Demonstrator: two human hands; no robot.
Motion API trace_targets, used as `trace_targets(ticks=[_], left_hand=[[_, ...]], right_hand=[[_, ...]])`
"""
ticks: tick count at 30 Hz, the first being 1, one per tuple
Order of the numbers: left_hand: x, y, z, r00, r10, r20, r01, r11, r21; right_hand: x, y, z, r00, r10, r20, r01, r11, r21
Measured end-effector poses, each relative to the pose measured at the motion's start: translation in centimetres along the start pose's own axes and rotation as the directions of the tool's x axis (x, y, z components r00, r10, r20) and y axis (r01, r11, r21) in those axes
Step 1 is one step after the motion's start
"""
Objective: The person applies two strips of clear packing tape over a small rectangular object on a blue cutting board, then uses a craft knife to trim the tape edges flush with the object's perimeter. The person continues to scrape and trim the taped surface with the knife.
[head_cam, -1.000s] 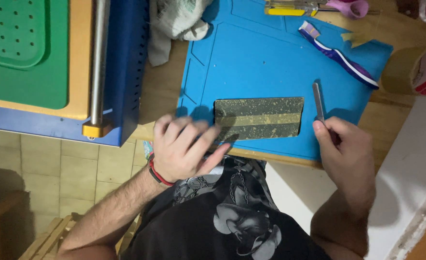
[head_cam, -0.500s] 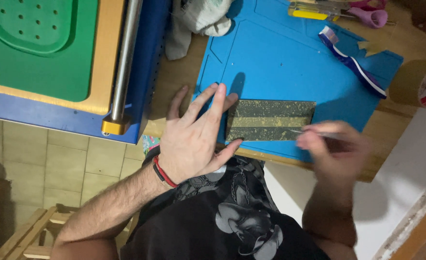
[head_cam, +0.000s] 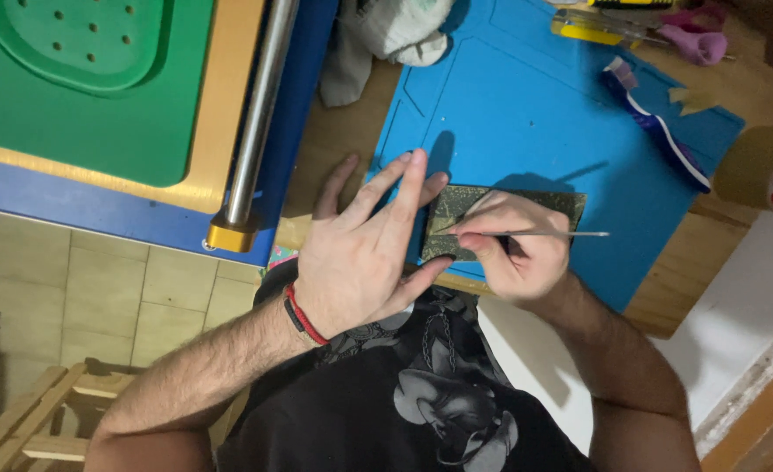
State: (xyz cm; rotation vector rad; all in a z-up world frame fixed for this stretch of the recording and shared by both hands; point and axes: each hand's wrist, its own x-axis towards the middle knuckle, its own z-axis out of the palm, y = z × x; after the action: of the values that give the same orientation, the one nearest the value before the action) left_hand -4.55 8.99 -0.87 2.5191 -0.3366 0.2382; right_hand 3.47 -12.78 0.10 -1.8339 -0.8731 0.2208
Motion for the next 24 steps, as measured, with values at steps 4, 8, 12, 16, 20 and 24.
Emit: trace_targets(ticks=[4, 8, 12, 16, 20, 24], left_hand=[[0.1, 0.0, -0.1, 0.999, 0.015, 0.031, -0.017, 0.999, 0.044], [0.2, 0.0, 0.0, 1.0, 0.016, 0.022, -0.017, 0.999, 0.047], [0.3, 0.1, -0.1, 1.0, 0.017, 0.016, -0.017, 0.999, 0.039], [0.5, 0.3, -0.5, 1.0, -0.002, 0.016, 0.002, 1.0, 0.002], [0.9, 1.1, -0.7, 0.995, -0.103, 0.005, 0.103, 0.989, -0.11], [1.4, 1.8, -0.7, 0.99, -0.141, -0.005, 0.141, 0.987, -0.072]], right_hand=[[0.0, -0.6, 0.1, 1.0, 0.009, -0.007, -0.01, 1.0, -0.015], [-0.5, 0.0, 0.2, 0.999, 0.016, -0.032, -0.015, 1.0, 0.018], [-0.3, -0.2, 0.1, 1.0, 0.008, -0.022, -0.007, 1.0, 0.016], [-0.5, 0.3, -0.2, 0.997, 0.045, -0.067, -0.04, 0.997, 0.07], [-0.8, 0.4, -0.6, 0.973, 0.164, -0.161, -0.137, 0.976, 0.168], [-0.9, 0.3, -0.6, 0.973, 0.17, -0.157, -0.141, 0.973, 0.183]])
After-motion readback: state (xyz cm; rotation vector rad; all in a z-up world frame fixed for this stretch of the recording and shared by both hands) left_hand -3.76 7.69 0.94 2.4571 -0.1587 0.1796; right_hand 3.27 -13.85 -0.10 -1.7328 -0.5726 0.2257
